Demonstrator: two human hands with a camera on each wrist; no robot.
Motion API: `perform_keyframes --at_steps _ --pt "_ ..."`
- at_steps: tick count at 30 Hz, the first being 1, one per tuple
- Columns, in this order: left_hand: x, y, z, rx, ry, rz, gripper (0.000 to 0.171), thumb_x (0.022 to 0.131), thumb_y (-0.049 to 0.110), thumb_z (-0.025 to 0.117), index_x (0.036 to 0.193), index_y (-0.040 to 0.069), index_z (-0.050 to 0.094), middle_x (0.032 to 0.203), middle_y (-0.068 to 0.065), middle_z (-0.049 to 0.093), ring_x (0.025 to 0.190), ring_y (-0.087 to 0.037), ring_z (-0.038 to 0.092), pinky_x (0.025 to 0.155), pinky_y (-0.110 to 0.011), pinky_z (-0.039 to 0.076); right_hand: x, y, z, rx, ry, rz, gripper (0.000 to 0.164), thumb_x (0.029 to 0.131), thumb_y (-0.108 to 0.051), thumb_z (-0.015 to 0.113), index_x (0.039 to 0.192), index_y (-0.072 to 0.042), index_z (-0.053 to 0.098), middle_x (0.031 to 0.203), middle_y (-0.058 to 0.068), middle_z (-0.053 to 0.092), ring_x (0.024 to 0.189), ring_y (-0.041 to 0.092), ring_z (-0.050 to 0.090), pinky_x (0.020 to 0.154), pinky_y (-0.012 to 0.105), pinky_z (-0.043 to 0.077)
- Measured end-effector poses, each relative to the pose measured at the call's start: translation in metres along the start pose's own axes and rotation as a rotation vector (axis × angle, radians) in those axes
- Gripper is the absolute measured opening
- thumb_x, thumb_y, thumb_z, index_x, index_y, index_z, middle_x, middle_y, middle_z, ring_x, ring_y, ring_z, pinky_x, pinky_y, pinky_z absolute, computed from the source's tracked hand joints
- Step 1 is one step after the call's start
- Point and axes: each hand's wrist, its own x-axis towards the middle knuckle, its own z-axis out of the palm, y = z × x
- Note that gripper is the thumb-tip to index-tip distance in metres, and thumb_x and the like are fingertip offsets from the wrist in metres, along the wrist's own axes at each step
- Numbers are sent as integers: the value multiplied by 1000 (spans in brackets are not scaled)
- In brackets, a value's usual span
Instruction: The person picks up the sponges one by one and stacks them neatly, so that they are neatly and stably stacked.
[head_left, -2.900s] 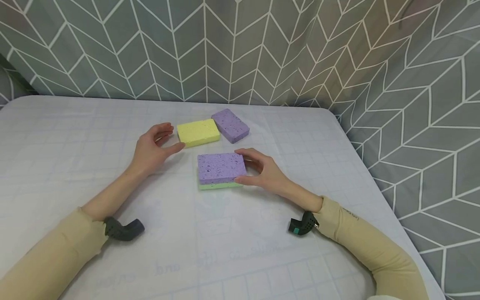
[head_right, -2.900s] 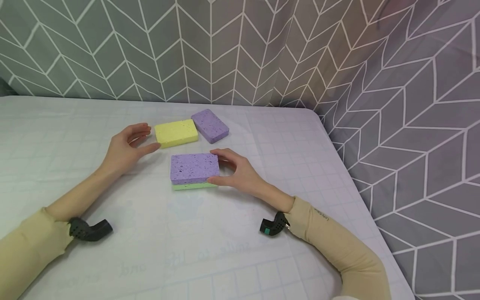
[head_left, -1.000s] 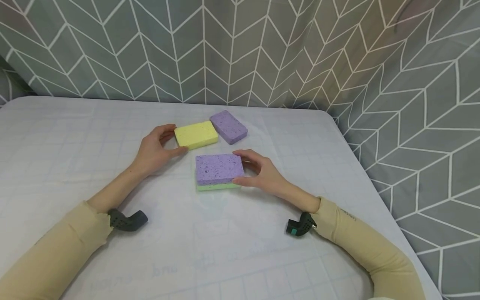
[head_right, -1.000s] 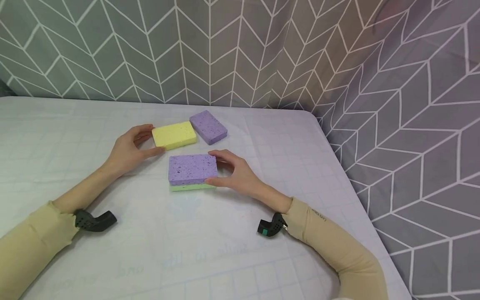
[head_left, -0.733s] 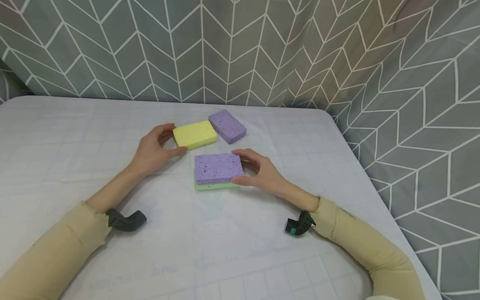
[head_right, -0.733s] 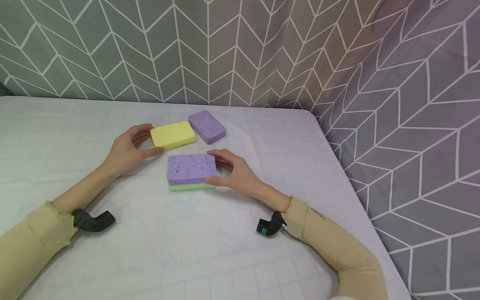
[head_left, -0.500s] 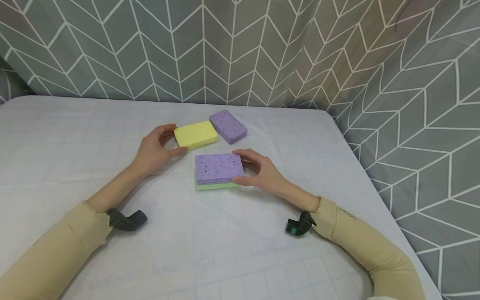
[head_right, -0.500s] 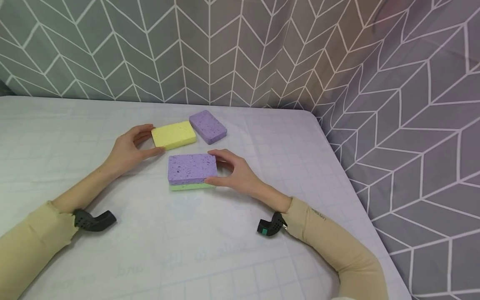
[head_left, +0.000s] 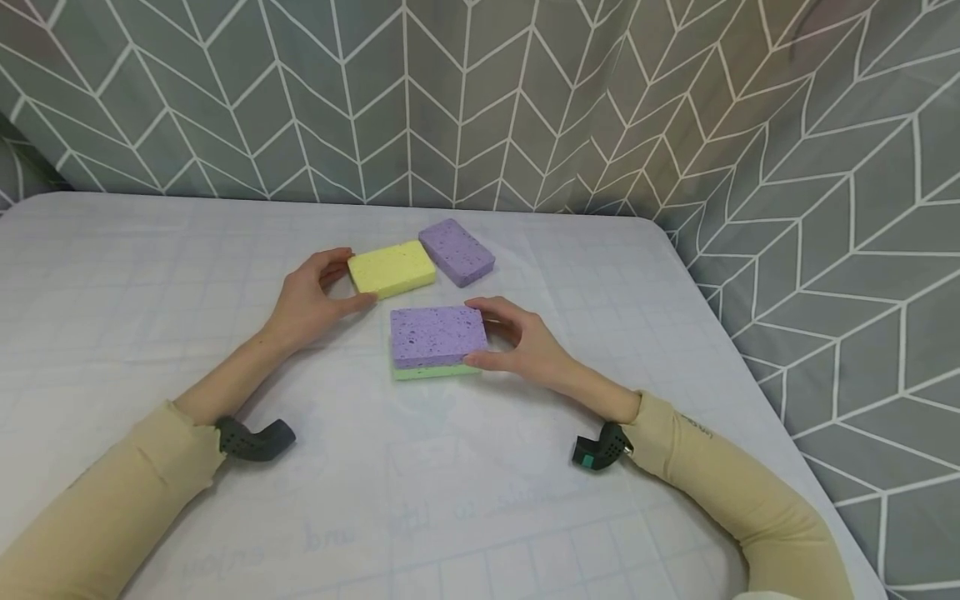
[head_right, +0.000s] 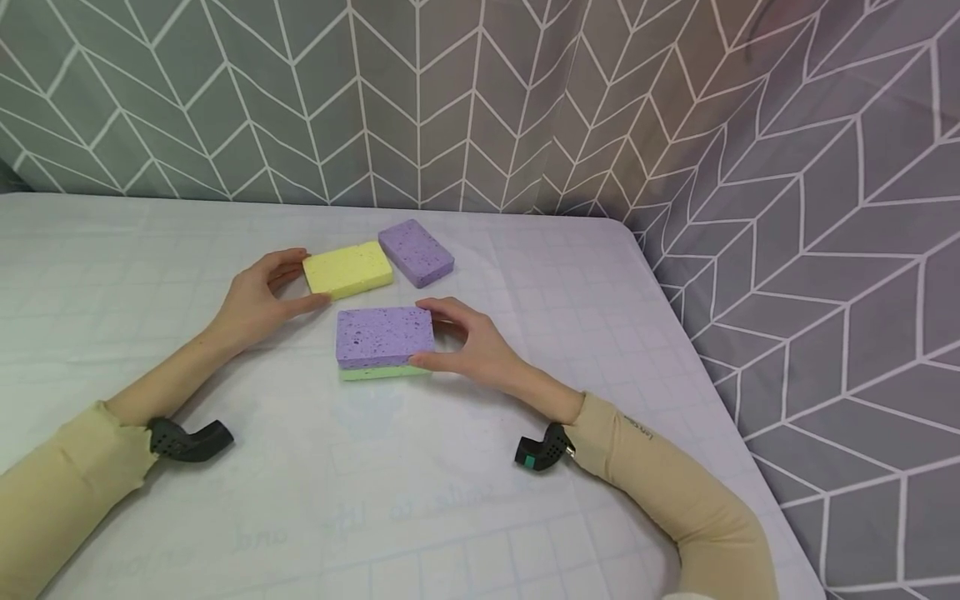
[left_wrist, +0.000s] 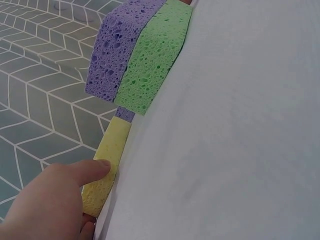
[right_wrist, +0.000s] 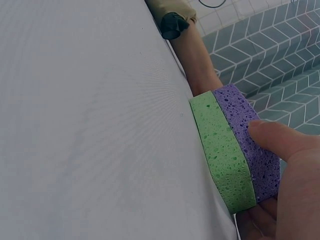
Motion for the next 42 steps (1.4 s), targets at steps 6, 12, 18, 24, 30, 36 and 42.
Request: perform_keyframes --at_steps 6,12,18,24,30,36,42 --pt "-1 -1 0 7 -1 5 82 88 25 78 151 -1 34 151 -23 42 140 -38 42 120 -46 37 0 0 0 -9 -4 -2 67 81 -3 80 142 -5 52 139 8 55 132 22 53 117 30 41" --pt "-1 -1 1 11 -4 13 81 88 25 78 151 -1 34 151 -22 42 140 -38 42 120 -47 37 0 0 0 -11 -1 -3 67 82 -5 81 142 -7 52 138 8 56 131 21 53 117 30 42" --pt "0 -1 1 18 4 19 80 88 23 78 151 -1 35 151 -22 42 139 -38 43 119 -46 38 0 1 -1 2 1 -2 66 82 -10 82 141 -7 53 137 7 57 130 19 54 117 30 42" --pt "0 -1 1 9 14 14 80 87 23 78 150 -2 36 151 -22 43 140 -38 43 120 -46 38 0 1 0 -7 -2 2 66 82 -8 81 141 -7 52 137 8 56 131 21 53 117 30 41" --pt "-1 -2 1 -1 24 12 79 87 22 79 149 -2 37 150 -21 43 139 -37 43 119 -45 38 -1 -3 1 -14 -3 15 67 81 -2 80 142 -6 52 140 9 55 132 23 52 118 31 41" --pt "-1 -3 1 -8 36 24 78 86 21 80 148 -2 39 149 -21 44 138 -37 45 119 -44 39 0 -2 1 -12 -4 8 67 81 0 79 142 -5 52 139 10 55 133 23 52 119 32 40" --pt "-2 -2 1 -14 38 23 78 86 22 80 149 -1 39 149 -21 44 138 -37 45 119 -44 39 0 -3 1 -19 -3 6 67 81 -1 80 142 -7 52 138 9 56 133 22 52 118 31 40"
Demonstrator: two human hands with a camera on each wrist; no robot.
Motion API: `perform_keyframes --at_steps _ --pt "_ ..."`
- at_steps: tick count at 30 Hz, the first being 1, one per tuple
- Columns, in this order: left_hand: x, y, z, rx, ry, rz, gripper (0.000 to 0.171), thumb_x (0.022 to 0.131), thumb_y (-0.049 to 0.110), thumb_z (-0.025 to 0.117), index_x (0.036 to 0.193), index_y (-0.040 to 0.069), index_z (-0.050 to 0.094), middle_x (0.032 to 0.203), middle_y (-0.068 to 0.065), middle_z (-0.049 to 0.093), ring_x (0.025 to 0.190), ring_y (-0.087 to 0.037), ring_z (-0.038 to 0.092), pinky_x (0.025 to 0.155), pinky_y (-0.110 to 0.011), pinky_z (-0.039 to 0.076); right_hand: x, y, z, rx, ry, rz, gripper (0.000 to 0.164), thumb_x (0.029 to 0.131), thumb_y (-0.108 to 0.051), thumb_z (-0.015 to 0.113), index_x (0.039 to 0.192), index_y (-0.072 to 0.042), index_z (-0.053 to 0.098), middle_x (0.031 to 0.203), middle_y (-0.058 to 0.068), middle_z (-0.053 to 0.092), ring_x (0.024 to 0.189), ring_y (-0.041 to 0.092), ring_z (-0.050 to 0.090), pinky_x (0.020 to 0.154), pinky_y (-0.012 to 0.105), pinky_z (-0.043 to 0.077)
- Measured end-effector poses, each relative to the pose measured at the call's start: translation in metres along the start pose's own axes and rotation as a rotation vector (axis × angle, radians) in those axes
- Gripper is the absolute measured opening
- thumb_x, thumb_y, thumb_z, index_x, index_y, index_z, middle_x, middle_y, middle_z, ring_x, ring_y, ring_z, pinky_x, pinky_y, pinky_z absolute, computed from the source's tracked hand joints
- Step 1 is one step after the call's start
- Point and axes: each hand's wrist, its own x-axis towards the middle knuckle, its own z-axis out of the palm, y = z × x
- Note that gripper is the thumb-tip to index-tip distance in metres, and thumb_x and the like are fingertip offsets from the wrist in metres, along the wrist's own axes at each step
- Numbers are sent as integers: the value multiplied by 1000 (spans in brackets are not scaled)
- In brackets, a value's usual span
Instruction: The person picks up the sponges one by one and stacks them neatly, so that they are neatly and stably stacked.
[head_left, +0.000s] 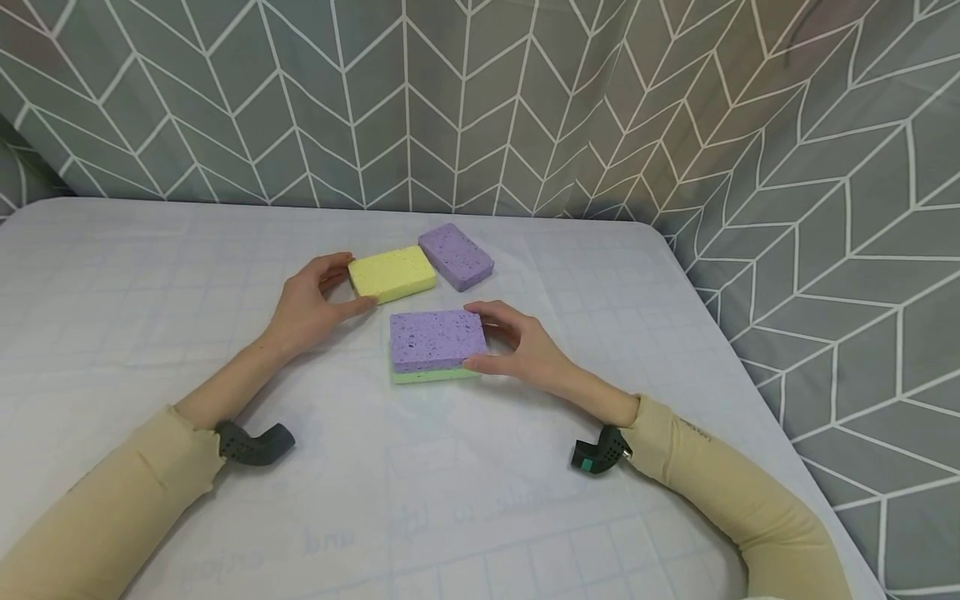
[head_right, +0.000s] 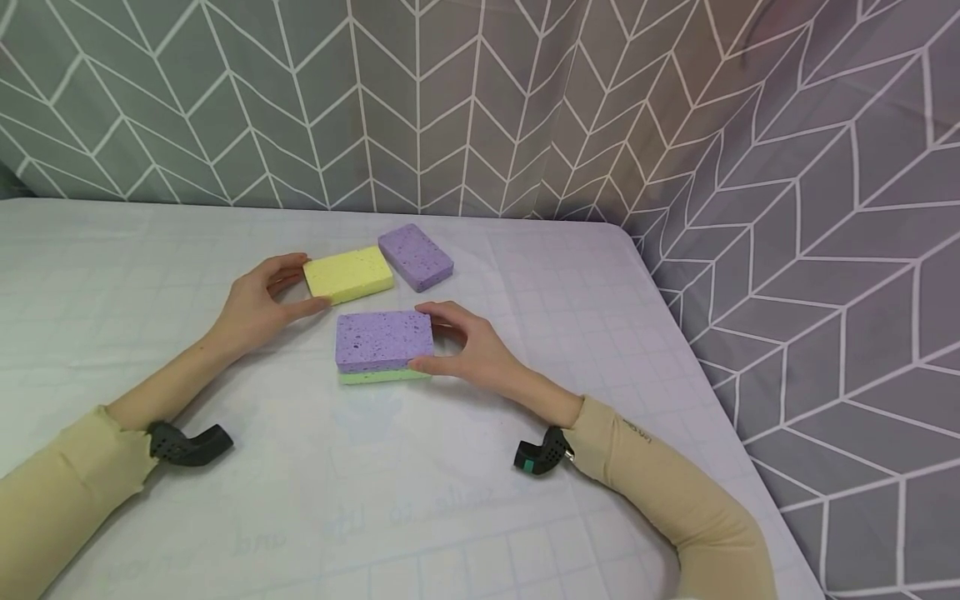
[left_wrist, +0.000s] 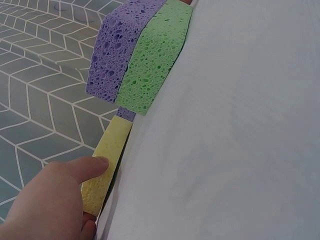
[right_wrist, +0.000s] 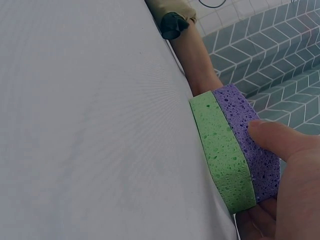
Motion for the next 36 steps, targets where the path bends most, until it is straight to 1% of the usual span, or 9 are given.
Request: perform_keyframes --at_steps 12,19,28,36 --pt "-1 3 0 3 10 13 77 85 19 80 147 -3 40 149 -21 45 137 -37 46 118 -44 40 0 0 0 11 5 -6 67 80 -1 80 141 -6 53 135 10 57 131 22 52 118 31 41" --pt "-2 1 1 3 26 34 77 85 20 80 147 -1 41 147 -19 47 136 -35 47 117 -44 42 0 1 -1 7 3 -2 66 81 -6 81 141 -7 53 136 8 57 131 20 53 117 29 41" --pt "-2 1 1 5 36 42 76 85 20 81 147 0 41 147 -19 47 136 -35 47 117 -45 41 0 1 -1 -2 -1 -7 66 82 -12 82 141 -7 53 137 7 56 132 20 52 118 28 40" --pt "-2 1 1 -9 38 34 76 85 23 81 147 0 42 147 -18 47 137 -35 47 117 -45 41 0 0 0 -1 -2 1 67 82 -4 80 142 -7 52 138 8 55 132 22 52 118 30 40"
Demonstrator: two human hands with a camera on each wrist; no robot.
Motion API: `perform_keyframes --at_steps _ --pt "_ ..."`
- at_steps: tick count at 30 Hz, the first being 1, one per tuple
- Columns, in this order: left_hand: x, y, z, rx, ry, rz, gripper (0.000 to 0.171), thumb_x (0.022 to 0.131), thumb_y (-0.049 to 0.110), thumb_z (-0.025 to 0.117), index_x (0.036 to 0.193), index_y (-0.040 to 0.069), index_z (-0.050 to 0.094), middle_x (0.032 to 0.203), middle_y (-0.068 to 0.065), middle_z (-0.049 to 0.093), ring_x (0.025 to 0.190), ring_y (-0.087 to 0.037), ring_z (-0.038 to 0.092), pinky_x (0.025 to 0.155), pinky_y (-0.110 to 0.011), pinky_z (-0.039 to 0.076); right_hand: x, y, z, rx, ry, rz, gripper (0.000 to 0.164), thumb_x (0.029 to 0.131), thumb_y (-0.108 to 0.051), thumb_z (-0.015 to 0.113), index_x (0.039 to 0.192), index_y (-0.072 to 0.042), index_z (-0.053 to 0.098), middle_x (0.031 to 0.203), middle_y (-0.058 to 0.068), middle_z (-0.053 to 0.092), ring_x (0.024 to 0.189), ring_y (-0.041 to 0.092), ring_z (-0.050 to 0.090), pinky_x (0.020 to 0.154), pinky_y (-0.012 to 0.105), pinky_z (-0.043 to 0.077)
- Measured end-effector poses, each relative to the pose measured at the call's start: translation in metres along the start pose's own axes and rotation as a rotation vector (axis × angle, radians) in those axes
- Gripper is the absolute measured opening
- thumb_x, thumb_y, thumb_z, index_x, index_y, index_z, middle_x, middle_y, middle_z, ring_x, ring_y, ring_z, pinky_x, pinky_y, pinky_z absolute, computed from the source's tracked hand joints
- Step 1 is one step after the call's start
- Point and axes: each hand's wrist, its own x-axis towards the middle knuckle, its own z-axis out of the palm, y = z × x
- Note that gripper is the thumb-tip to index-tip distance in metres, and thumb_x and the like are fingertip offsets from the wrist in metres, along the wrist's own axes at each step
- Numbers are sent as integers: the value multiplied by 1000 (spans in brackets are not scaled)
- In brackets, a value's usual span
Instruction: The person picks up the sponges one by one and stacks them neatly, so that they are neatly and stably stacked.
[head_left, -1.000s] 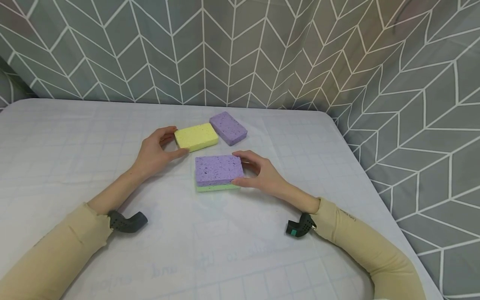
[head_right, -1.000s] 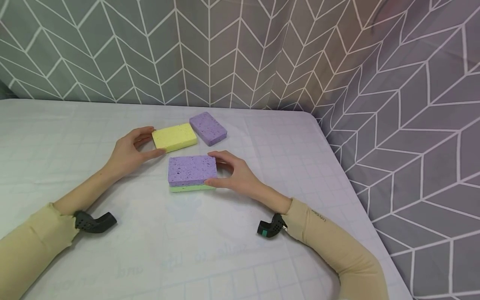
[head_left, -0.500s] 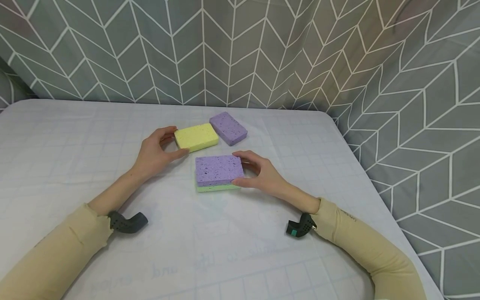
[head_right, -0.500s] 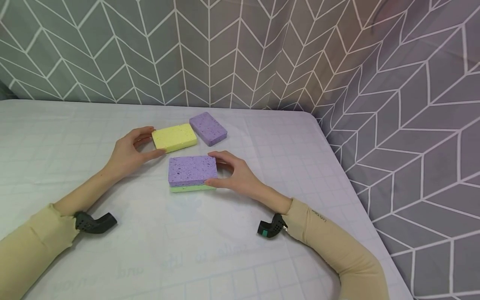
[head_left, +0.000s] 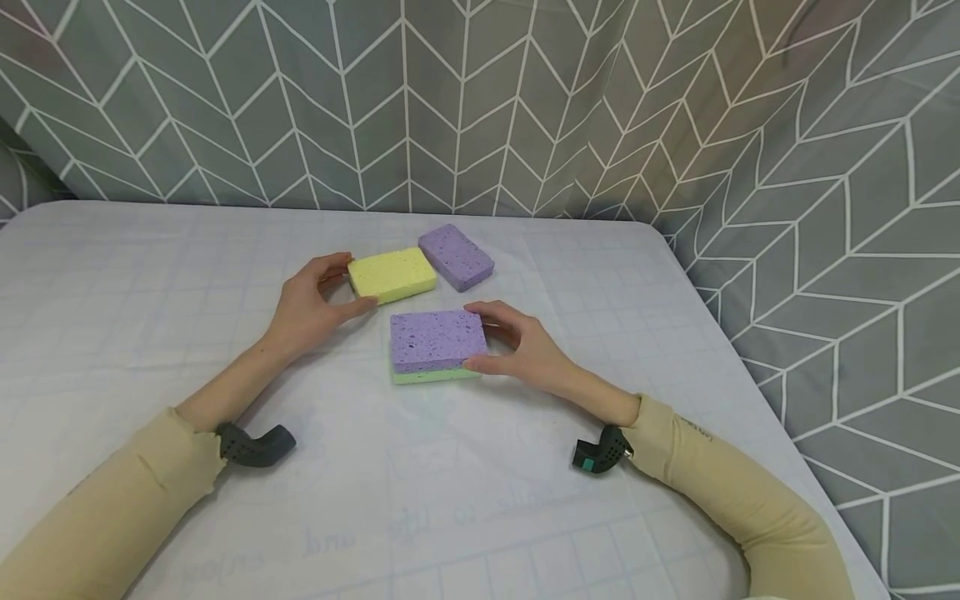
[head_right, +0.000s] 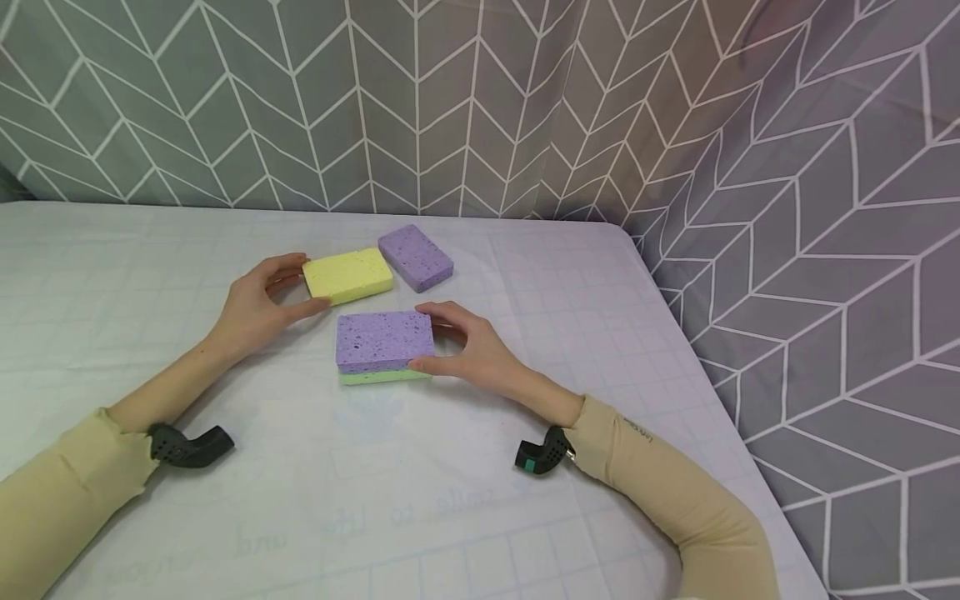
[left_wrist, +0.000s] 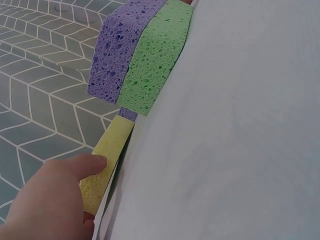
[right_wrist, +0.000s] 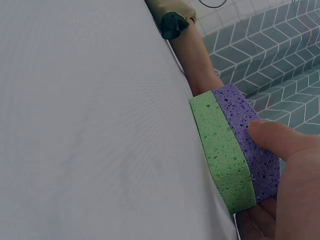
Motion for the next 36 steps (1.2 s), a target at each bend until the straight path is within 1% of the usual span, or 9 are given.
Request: perform_keyframes --at_steps 4,10,18,26,30,36 --pt "0 0 0 -15 9 -3 76 85 24 81 147 1 42 147 -18 47 137 -34 46 117 -44 41 0 -1 0 2 1 2 68 81 -2 80 142 -5 52 140 10 55 133 23 51 119 32 40" --pt "-1 2 0 -49 25 -8 75 85 23 81 146 0 42 148 -17 47 137 -32 46 118 -41 41 0 -1 0 3 2 4 67 81 -2 80 142 -6 52 139 9 55 133 22 52 118 30 40" --pt "-5 6 -1 -65 61 -36 74 85 23 81 145 2 44 148 -15 47 137 -30 46 118 -40 41 0 0 0 0 1 3 67 81 -3 80 142 -6 52 138 9 55 133 22 51 118 30 40" --pt "-10 7 4 -145 76 -33 72 85 22 81 146 4 45 148 -10 48 137 -27 47 117 -34 42 -1 1 1 -1 9 16 67 81 -3 81 142 -7 52 139 7 55 132 21 52 117 28 41" --pt "-14 10 8 -196 76 -13 72 85 19 81 146 6 46 147 -6 50 136 -22 48 117 -31 42 -1 2 1 -5 3 20 68 81 -2 81 142 -7 52 138 8 55 132 21 52 117 28 41" --pt "-20 20 14 -264 104 75 68 85 11 80 144 6 47 145 -5 52 134 -21 49 117 -26 41 0 2 0 8 1 -2 68 81 -1 80 142 -1 50 136 9 56 130 22 54 116 30 42"
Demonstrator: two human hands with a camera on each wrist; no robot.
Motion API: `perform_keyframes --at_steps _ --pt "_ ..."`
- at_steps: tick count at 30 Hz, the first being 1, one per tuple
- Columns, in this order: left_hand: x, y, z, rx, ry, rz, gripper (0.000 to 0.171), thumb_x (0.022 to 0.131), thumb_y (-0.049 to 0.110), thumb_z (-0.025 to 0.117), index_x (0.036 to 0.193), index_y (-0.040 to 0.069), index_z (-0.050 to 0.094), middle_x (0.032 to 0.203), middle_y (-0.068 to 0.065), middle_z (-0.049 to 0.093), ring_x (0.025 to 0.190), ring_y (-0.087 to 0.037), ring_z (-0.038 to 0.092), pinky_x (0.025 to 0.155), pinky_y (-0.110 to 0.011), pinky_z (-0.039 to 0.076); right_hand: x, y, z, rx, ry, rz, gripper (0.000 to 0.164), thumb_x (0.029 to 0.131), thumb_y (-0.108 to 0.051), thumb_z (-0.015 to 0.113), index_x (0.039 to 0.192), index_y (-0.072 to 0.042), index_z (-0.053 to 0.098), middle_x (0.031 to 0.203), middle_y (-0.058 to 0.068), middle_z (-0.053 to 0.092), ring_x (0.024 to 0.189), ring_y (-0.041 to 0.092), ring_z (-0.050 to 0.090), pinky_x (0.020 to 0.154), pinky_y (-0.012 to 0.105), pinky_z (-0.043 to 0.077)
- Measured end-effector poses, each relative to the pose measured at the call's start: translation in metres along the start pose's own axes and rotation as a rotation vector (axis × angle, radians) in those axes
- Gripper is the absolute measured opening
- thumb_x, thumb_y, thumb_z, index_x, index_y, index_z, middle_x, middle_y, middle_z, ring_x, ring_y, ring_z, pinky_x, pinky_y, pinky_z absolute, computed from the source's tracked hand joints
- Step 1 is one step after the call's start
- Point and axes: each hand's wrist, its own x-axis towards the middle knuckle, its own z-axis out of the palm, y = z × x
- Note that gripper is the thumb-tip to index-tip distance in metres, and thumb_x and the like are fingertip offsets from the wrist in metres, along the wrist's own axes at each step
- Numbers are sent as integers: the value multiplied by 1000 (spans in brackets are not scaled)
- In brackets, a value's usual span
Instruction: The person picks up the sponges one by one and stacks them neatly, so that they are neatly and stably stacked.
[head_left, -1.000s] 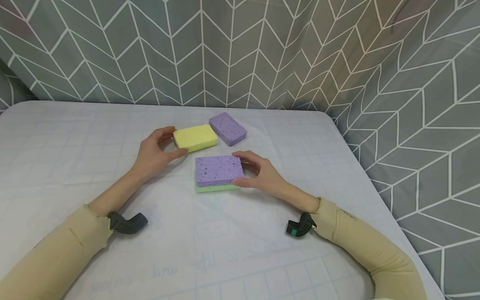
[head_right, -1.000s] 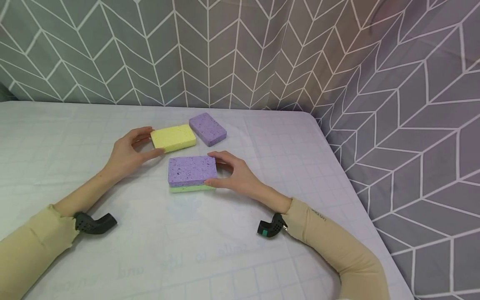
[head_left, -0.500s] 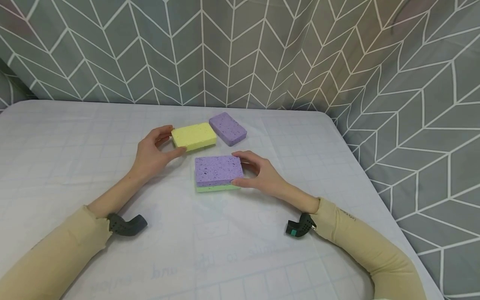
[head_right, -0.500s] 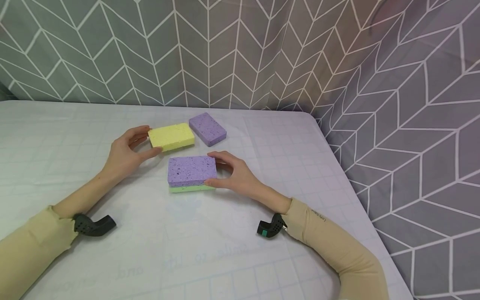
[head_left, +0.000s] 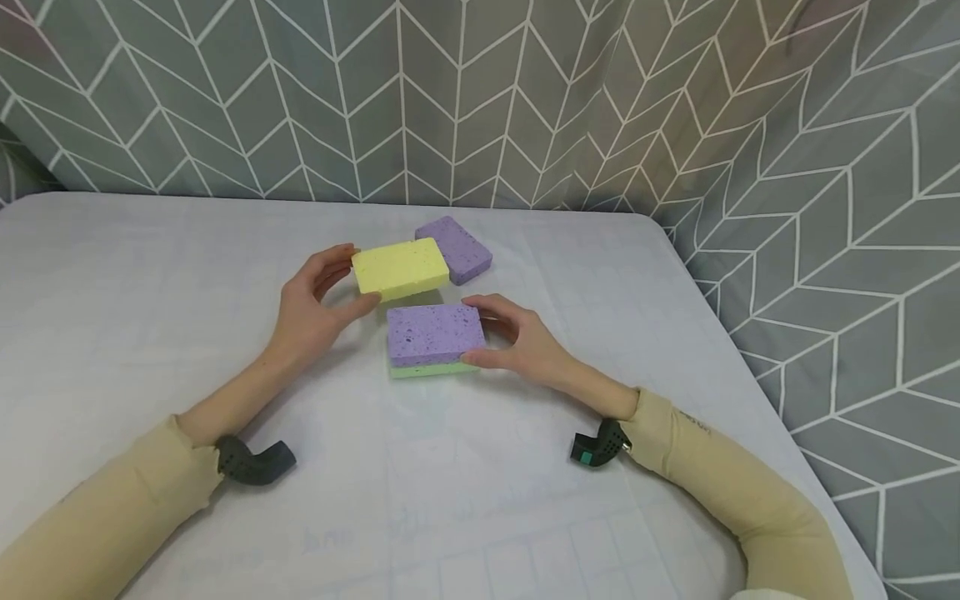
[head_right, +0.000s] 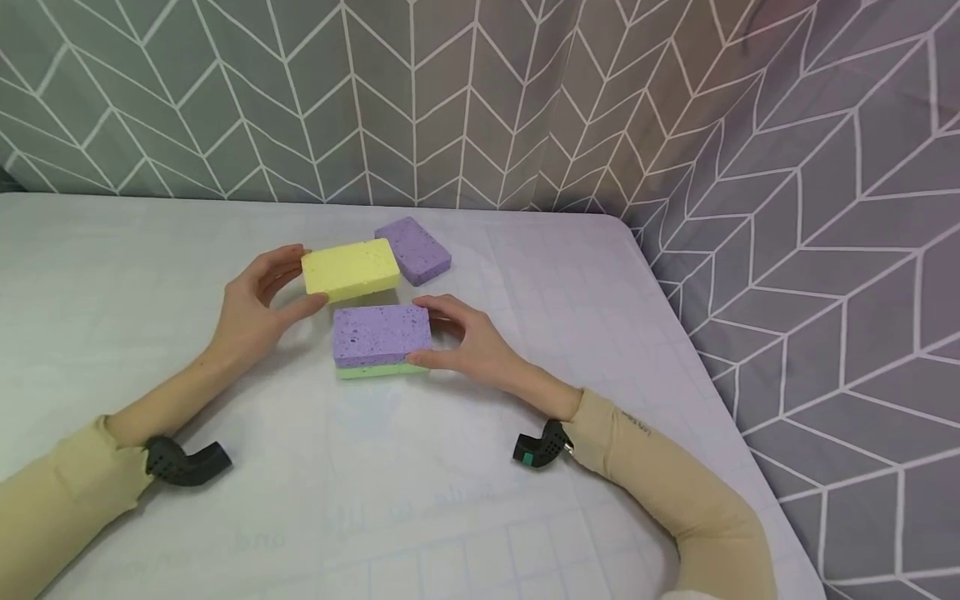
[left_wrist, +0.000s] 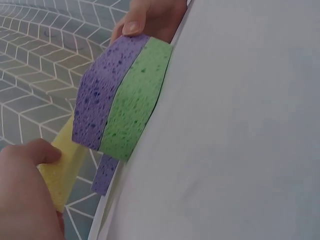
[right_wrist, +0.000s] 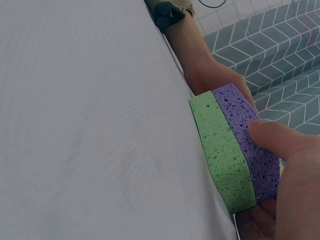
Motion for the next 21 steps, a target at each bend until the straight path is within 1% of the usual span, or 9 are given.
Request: perform_keyframes --at_steps 2,5,8,11,15,21 --pt "-3 3 2 -29 8 35 65 85 8 78 143 5 49 145 -7 52 133 -22 50 117 -27 40 1 1 0 5 -5 -3 69 81 -1 81 143 1 49 138 9 55 131 22 53 116 29 42" --pt "-10 6 6 -70 2 81 64 85 2 77 142 3 49 144 -11 52 132 -21 51 117 -27 40 1 3 0 6 -14 0 71 81 -2 81 143 2 48 140 10 54 132 23 52 116 28 42" --pt "-14 8 10 -109 -12 126 63 84 -3 76 141 2 50 143 -13 52 130 -17 52 117 -27 40 0 3 1 3 -16 1 70 81 -3 81 143 -1 49 141 10 54 133 22 51 117 29 42" --pt "-15 9 13 -143 -21 168 63 83 -6 75 140 0 50 142 -15 53 129 -13 53 117 -26 40 1 2 -1 1 -14 -5 71 81 -3 81 144 -5 49 141 8 54 133 21 51 117 29 42" --pt "-18 13 16 -146 -34 201 64 82 -7 75 140 1 51 141 -14 54 127 -10 54 117 -27 40 2 0 -4 -3 -11 -7 72 81 -3 81 145 -8 49 140 6 55 133 18 52 116 29 42" --pt "-23 16 17 -132 -55 200 64 82 -7 75 140 1 51 141 -14 54 127 -9 53 117 -25 39 1 1 -2 2 -6 15 71 81 -3 81 145 -8 50 140 7 55 133 20 51 117 30 42"
